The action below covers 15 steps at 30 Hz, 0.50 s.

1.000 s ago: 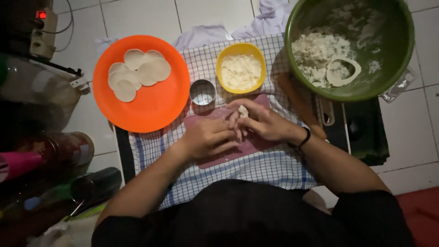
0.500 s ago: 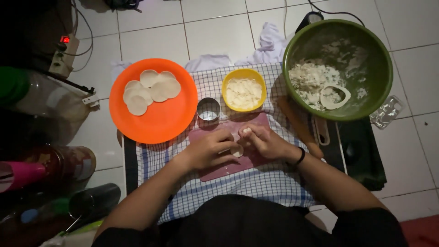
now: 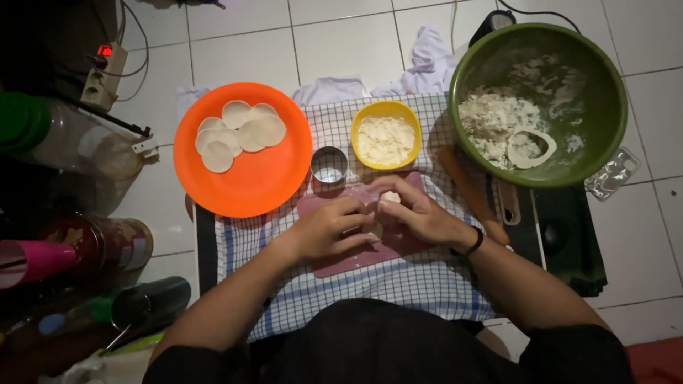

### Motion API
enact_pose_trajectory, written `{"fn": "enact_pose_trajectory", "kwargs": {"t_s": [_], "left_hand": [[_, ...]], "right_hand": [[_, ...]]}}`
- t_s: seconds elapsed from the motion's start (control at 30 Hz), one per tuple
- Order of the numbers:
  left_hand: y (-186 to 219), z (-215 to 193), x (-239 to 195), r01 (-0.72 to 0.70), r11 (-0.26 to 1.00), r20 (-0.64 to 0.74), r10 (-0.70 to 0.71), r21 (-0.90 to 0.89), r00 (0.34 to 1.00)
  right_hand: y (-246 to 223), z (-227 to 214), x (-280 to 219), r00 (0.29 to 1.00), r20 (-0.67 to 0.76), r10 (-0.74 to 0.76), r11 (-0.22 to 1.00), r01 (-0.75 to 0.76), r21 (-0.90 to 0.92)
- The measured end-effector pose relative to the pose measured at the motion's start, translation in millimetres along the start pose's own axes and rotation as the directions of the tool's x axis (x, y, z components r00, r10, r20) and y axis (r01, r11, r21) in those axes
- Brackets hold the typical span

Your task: The person is manually assembling dumplings by placing filling onto dough circles and pinching the edges to seal them.

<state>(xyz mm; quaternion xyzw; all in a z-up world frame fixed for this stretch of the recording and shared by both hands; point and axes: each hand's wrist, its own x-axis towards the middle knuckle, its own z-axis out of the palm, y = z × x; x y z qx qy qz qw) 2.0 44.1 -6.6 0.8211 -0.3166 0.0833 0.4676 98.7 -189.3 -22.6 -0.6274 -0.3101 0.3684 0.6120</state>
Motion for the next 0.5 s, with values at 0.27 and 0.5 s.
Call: {"fn": "enact_pose_trajectory", "kwargs": {"t_s": [0.27,0.5], "left_hand": [[-2.2,1.1,-2.9,0.008,1.000,-0.004,-0.008,-0.024,1.000],[3.9,-3.3,1.1,0.019,0.999,-0.001,-0.019,-0.043,1.000]], "right_hand": [[-1.2,-1.7,4.2,0.997,0.028,0.078,0.993,-0.080,0.082],[-18.7,4.3,12.9,0.992,-0.027,0.123,0.967,-0.113,0.228]]}}
